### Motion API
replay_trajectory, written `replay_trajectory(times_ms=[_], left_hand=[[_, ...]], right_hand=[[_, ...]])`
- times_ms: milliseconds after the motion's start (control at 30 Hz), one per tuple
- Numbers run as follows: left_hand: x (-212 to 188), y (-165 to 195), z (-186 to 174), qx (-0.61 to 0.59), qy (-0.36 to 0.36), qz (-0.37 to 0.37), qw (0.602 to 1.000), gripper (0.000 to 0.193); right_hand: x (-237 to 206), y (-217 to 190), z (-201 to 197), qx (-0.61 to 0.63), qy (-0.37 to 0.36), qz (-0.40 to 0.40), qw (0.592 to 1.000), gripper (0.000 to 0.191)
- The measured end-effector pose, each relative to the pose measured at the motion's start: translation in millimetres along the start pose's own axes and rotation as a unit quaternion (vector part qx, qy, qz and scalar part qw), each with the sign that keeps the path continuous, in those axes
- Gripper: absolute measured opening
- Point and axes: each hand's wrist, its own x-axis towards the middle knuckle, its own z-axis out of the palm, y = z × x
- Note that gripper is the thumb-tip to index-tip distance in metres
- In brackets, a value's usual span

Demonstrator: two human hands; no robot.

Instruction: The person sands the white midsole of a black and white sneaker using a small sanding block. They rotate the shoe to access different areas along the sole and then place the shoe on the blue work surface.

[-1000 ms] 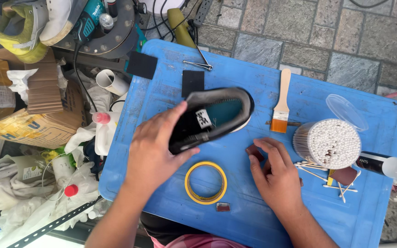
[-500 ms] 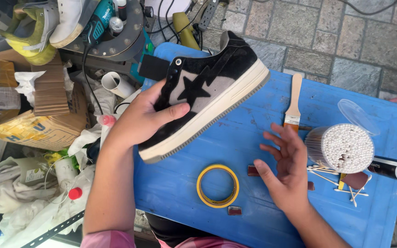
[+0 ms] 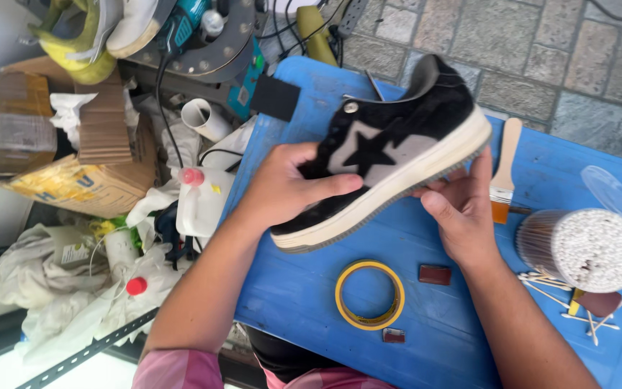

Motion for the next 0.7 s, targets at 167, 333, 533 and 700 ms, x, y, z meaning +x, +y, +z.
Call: replay_trajectory(times_ms=[167,333,533,700], left_hand=[[0,2,1,0.01,-0.026,0.005,1.0,0.039],[5,-8,-3,-0.048,-0.041,0.037,0.997,0.046],[5,-10,-10,-0.074,-0.003,0.135,0.988,0.036],[-4,0,-2,-0.005,0.029,0.119,0.992,0.041]], right_hand=[[-9,16,-6,-0.038,0.083,-0.012,0.996,0.074],[-13,16,-9,0.015,0.119,-0.017,0.993,0.07],[-15,18,-18,0.118,0.17,-0.038,0.978,0.055],[-19,24,-26,0.16,0.168,-0.074,0.97,0.042]])
